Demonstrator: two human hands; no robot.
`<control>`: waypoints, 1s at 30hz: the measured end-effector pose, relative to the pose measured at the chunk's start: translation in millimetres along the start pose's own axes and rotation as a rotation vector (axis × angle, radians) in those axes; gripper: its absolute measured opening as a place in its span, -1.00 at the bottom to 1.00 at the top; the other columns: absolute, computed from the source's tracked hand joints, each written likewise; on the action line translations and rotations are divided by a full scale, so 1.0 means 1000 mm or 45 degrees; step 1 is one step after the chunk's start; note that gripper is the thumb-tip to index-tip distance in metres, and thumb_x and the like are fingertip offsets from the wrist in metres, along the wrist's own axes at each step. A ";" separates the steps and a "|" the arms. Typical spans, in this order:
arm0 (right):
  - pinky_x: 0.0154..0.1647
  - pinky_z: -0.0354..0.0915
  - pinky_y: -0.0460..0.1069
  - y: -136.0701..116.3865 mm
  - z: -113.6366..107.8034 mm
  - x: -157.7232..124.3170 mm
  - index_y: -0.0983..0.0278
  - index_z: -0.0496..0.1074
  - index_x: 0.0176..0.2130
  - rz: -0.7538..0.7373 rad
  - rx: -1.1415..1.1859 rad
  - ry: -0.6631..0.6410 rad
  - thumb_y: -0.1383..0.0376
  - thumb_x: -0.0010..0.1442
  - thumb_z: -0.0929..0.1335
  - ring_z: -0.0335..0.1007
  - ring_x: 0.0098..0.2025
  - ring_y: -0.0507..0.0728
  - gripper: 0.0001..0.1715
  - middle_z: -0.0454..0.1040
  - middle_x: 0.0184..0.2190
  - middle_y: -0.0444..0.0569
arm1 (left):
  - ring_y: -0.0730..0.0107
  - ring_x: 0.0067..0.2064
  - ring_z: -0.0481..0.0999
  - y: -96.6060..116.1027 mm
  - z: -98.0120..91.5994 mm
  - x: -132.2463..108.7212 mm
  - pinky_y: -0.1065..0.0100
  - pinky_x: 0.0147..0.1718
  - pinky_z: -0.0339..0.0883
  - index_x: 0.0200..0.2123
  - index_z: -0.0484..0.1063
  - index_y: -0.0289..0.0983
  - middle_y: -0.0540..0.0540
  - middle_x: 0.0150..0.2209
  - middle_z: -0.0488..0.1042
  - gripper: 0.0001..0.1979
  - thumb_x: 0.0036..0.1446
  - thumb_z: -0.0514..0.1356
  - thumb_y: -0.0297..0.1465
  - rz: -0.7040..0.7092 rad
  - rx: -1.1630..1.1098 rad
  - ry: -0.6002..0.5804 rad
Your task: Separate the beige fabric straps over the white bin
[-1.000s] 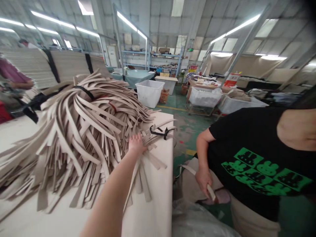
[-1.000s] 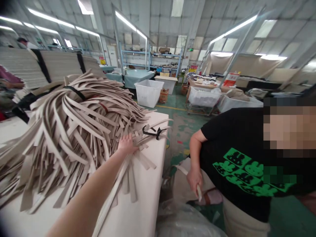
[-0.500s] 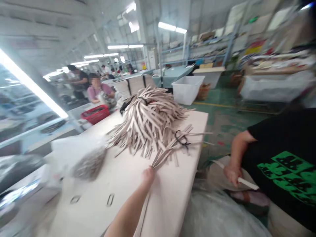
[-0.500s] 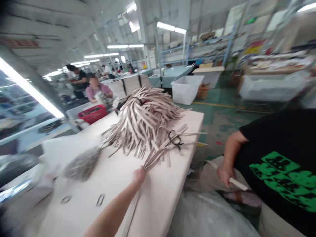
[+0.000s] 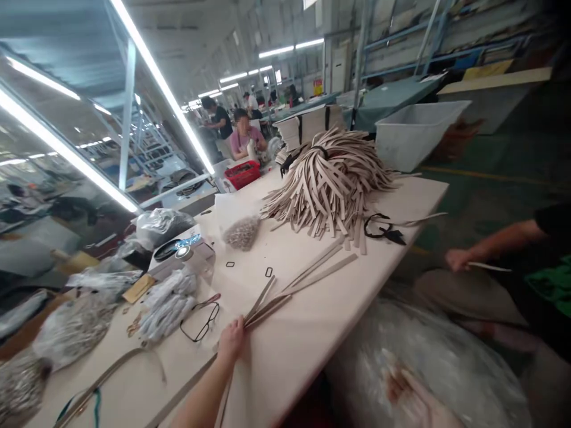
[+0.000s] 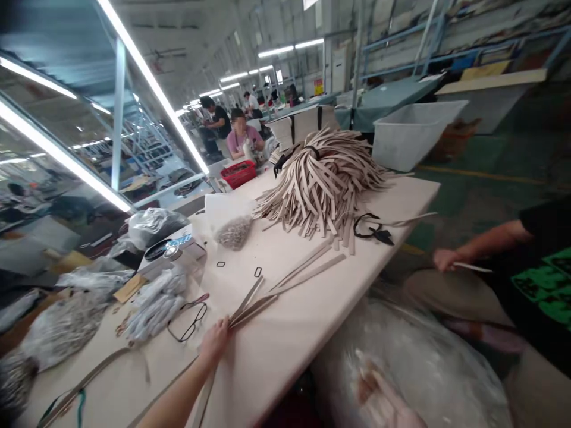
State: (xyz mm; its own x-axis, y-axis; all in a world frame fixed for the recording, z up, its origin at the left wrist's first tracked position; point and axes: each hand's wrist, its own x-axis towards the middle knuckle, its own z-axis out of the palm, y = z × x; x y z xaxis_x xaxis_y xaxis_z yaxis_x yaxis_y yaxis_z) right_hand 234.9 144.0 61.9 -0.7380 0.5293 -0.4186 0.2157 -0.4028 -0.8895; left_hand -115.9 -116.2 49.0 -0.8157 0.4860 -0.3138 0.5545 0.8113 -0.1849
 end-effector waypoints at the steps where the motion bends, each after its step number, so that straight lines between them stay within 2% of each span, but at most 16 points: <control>1: -0.10 0.45 0.04 0.001 0.010 0.001 -0.01 0.48 -0.21 0.037 0.109 0.037 -0.08 0.04 0.28 0.42 -0.06 0.15 -0.62 0.52 -0.16 -0.09 | 0.19 0.04 0.31 -0.006 0.004 -0.004 0.20 -0.02 0.17 0.06 0.22 -0.21 -0.22 0.01 0.34 -0.62 0.17 -0.06 -0.51 0.034 0.001 0.021; 3: -0.01 0.40 0.02 0.001 0.032 0.004 0.05 0.50 -0.22 0.174 0.449 0.119 0.10 0.05 0.33 0.41 -0.04 0.12 -0.73 0.52 -0.14 -0.13 | 0.22 0.10 0.25 -0.012 0.013 -0.003 0.22 0.04 0.10 0.06 0.24 -0.17 -0.17 0.06 0.30 -0.61 0.18 -0.06 -0.52 0.111 -0.006 0.053; 6: -0.05 0.40 -0.08 -0.005 0.071 0.016 0.10 0.51 -0.22 0.367 0.966 0.237 0.34 0.06 0.33 0.43 -0.08 0.03 -0.74 0.52 -0.15 -0.18 | 0.24 -0.01 0.34 -0.018 0.026 0.019 0.27 -0.03 0.16 -0.14 0.39 -0.20 -0.14 -0.08 0.40 -0.72 0.18 -0.05 -0.50 0.217 -0.030 0.066; 8: -0.06 0.40 -0.10 -0.011 0.094 0.027 0.13 0.50 -0.21 0.366 1.087 0.292 0.41 0.11 0.28 0.43 -0.10 -0.01 -0.70 0.52 -0.16 -0.18 | 0.24 -0.07 0.37 -0.020 0.032 0.041 0.28 -0.10 0.21 -0.20 0.41 -0.23 -0.14 -0.15 0.42 -0.76 0.18 -0.03 -0.47 0.276 -0.050 0.070; 10: -0.04 0.38 -0.09 -0.015 0.113 0.037 0.16 0.50 -0.19 0.329 1.150 0.332 0.43 0.16 0.24 0.43 -0.10 -0.02 -0.68 0.53 -0.17 -0.16 | 0.19 -0.04 0.35 -0.014 0.032 0.061 0.24 -0.09 0.21 -0.07 0.35 -0.25 -0.20 -0.06 0.38 -0.73 0.18 0.00 -0.42 0.333 -0.060 0.086; 13: 0.01 0.33 -0.06 -0.021 0.130 0.046 0.19 0.48 -0.16 0.257 1.192 0.343 0.40 0.21 0.20 0.42 -0.09 -0.02 -0.67 0.53 -0.17 -0.13 | 0.09 0.10 0.23 0.019 0.017 0.069 0.14 0.04 0.11 0.10 0.19 -0.32 -0.28 0.13 0.21 -0.58 0.17 0.02 -0.35 0.474 -0.195 0.169; 15: 0.05 0.29 -0.05 -0.021 0.137 0.045 0.19 0.47 -0.13 0.190 1.157 0.337 0.35 0.23 0.18 0.39 -0.04 -0.01 -0.66 0.50 -0.11 -0.11 | 0.14 0.11 0.22 0.053 0.000 0.050 0.18 0.09 0.07 0.02 0.28 -0.31 -0.24 0.09 0.27 -0.65 0.19 -0.01 -0.32 0.674 -0.555 0.148; 16: 0.07 0.26 -0.05 -0.021 0.141 0.043 0.19 0.46 -0.11 0.155 1.125 0.334 0.32 0.23 0.18 0.36 -0.01 -0.01 -0.66 0.48 -0.08 -0.10 | 0.21 0.04 0.29 0.071 -0.008 0.034 0.22 0.06 0.13 -0.08 0.34 -0.29 -0.20 -0.01 0.37 -0.69 0.21 -0.03 -0.29 0.798 -0.795 0.026; 17: 0.10 0.23 -0.05 -0.019 0.145 0.040 0.19 0.46 -0.11 0.126 1.086 0.332 0.29 0.23 0.18 0.34 0.02 0.00 -0.66 0.47 -0.06 -0.10 | 0.28 -0.07 0.38 0.087 -0.014 0.016 0.27 -0.04 0.22 -0.17 0.38 -0.28 -0.15 -0.14 0.44 -0.70 0.21 -0.04 -0.25 0.874 -1.038 -0.208; 19: 0.13 0.18 -0.04 -0.012 0.154 0.032 0.18 0.47 -0.12 0.067 0.995 0.340 0.23 0.22 0.20 0.30 0.05 0.02 -0.67 0.46 -0.05 -0.10 | 0.37 -0.25 0.44 0.113 -0.021 -0.023 0.35 -0.26 0.33 -0.17 0.33 -0.30 -0.10 -0.28 0.46 -0.66 0.17 -0.01 -0.18 0.818 -1.504 -0.724; 20: 0.13 0.16 -0.03 -0.006 0.159 0.027 0.18 0.47 -0.13 0.032 0.943 0.349 0.19 0.20 0.22 0.29 0.06 0.04 -0.68 0.46 -0.05 -0.09 | 0.42 -0.34 0.43 0.123 -0.022 -0.039 0.39 -0.35 0.32 -0.22 0.32 -0.31 -0.06 -0.35 0.44 -0.68 0.13 0.03 -0.17 0.744 -1.653 -0.902; 22: 0.11 0.16 -0.03 0.008 0.165 0.017 0.18 0.48 -0.14 -0.052 0.808 0.364 0.10 0.17 0.26 0.29 0.05 0.07 -0.65 0.47 -0.08 -0.07 | 0.52 -0.50 0.33 0.136 -0.017 -0.064 0.47 -0.49 0.25 -0.37 0.28 -0.31 0.03 -0.52 0.35 -0.77 0.04 0.11 -0.24 0.622 -1.809 -1.014; 24: 0.01 0.23 -0.04 0.024 0.165 0.005 0.19 0.47 -0.12 -0.101 0.610 0.361 0.05 0.12 0.30 0.33 -0.04 0.08 -0.60 0.48 -0.13 -0.06 | 0.58 -0.57 0.24 0.142 -0.011 -0.079 0.50 -0.54 0.17 -0.48 0.24 -0.29 0.10 -0.61 0.26 -0.85 -0.03 0.15 -0.35 0.596 -1.834 -0.882; 26: -0.24 0.29 -0.08 0.039 0.158 -0.007 0.21 0.50 -0.18 -0.070 0.413 0.336 0.05 0.06 0.36 0.38 -0.24 0.06 -0.62 0.51 -0.29 -0.08 | 0.57 -0.55 0.26 0.143 -0.007 -0.086 0.51 -0.53 0.15 -0.48 0.26 -0.30 0.09 -0.60 0.28 -0.92 -0.05 0.14 -0.42 0.675 -1.724 -0.659; 28: -0.51 0.19 -0.11 0.049 0.145 -0.017 0.26 0.52 -0.37 -0.014 0.331 0.328 0.06 0.00 0.40 0.27 -0.49 0.00 -0.69 0.43 -0.54 -0.13 | 0.54 -0.49 0.33 0.144 -0.009 -0.084 0.51 -0.50 0.19 -0.40 0.34 -0.30 0.05 -0.53 0.39 -0.92 0.02 0.10 -0.41 0.866 -1.390 -0.483; 30: -0.61 0.06 -0.12 0.054 0.129 -0.024 0.29 0.50 -0.51 0.003 0.374 0.378 0.04 -0.06 0.43 0.10 -0.61 -0.05 -0.65 0.28 -0.68 -0.18 | 0.49 -0.40 0.42 0.145 -0.017 -0.066 0.50 -0.43 0.25 -0.32 0.39 -0.27 0.01 -0.44 0.47 -0.82 0.12 0.03 -0.34 1.036 -0.992 -0.386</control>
State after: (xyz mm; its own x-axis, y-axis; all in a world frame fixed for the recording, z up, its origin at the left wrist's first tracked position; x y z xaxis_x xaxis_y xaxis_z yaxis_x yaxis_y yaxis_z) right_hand 181.7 13.7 47.5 -0.5119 0.7033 -0.4933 -0.0066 -0.5774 -0.8164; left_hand 15.8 -25.6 58.6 -0.1350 0.9425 -0.3059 0.5589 0.3273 0.7619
